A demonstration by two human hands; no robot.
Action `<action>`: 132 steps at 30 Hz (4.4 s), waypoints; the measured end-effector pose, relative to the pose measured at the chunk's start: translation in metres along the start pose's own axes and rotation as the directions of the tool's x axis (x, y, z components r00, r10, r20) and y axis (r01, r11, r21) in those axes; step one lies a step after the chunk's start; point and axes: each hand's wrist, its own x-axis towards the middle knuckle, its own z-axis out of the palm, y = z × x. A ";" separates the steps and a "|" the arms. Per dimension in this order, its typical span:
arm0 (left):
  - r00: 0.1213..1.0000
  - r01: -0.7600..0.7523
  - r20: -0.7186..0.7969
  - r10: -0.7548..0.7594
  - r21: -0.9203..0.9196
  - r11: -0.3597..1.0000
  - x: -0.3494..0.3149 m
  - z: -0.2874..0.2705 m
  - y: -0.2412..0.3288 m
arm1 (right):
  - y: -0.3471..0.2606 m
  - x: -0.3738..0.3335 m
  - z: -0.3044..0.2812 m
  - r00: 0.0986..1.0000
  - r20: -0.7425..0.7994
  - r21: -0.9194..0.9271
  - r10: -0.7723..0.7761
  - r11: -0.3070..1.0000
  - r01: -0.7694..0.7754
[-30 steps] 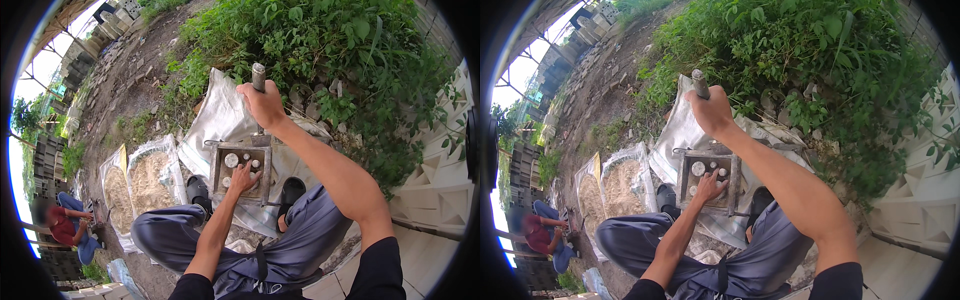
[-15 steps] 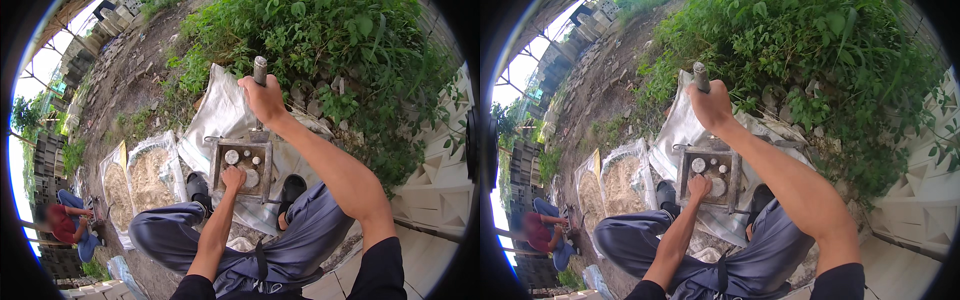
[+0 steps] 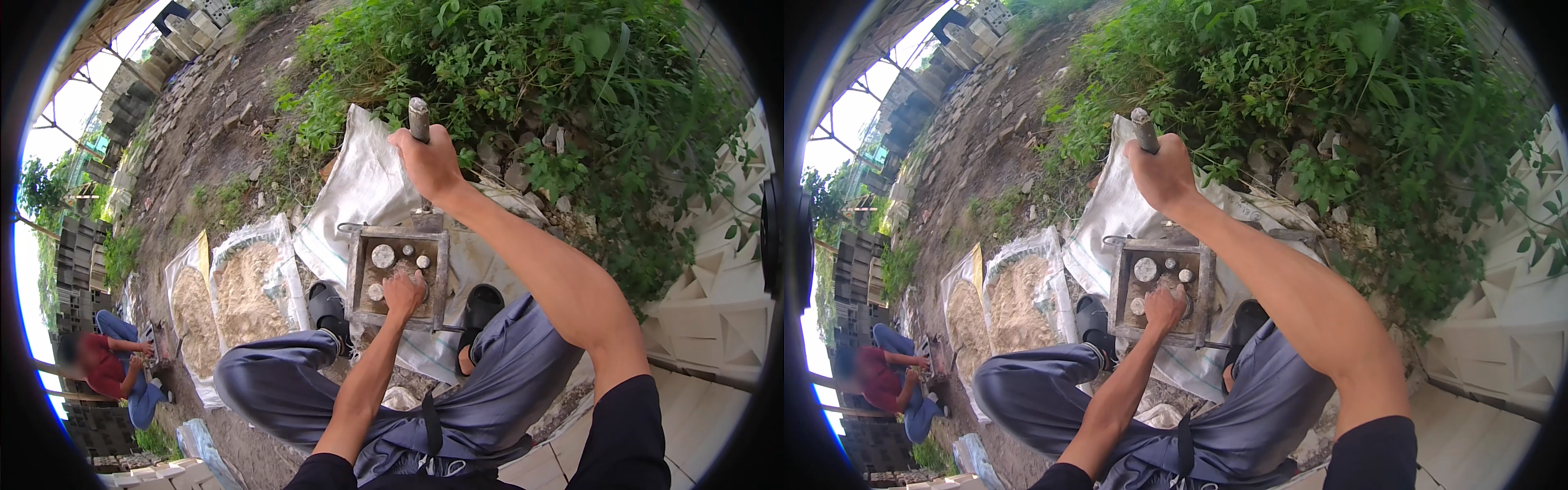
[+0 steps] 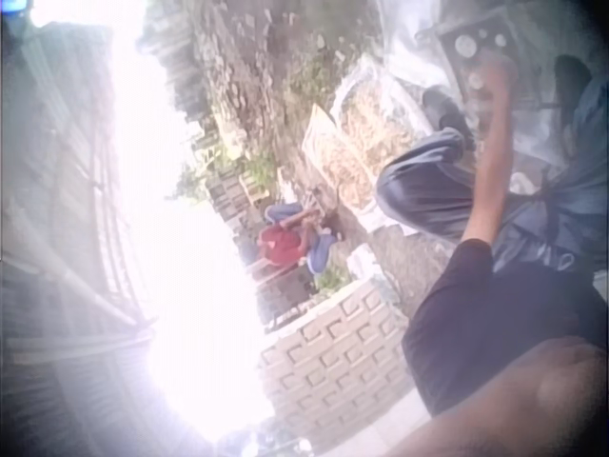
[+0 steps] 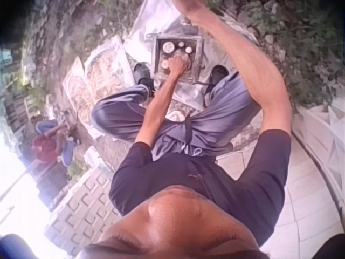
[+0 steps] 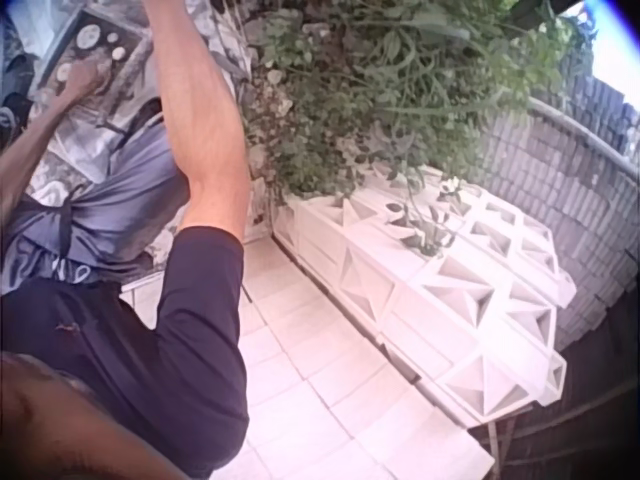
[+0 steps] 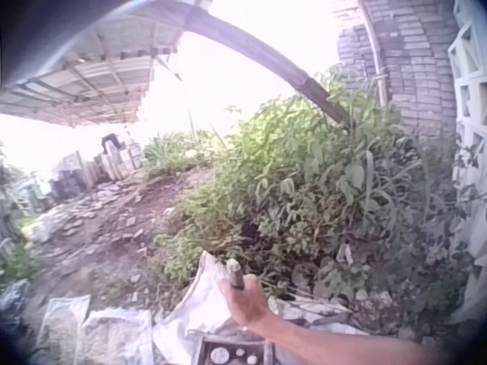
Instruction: The person fills small cylindrical molds within a larger metal frame with a cement-like mixture using a hand trowel. They press the mixture into the molds and smooth the surface.
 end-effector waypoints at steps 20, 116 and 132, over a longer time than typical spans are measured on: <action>0.823 -0.565 0.126 0.554 0.069 0.822 -0.011 -0.023 -0.007 | 0.004 -0.003 -0.006 0.998 -0.048 -0.044 -0.050 0.998 0.048; 0.743 0.488 0.572 -0.347 -0.109 0.866 -0.053 -0.015 -0.100 | 0.131 -0.126 0.024 0.983 -0.026 -0.189 -0.181 0.967 0.172; 0.712 0.498 0.559 -0.426 0.027 0.867 -0.053 -0.019 -0.099 | 0.166 -0.134 0.055 0.962 0.110 -0.432 -0.249 0.860 0.272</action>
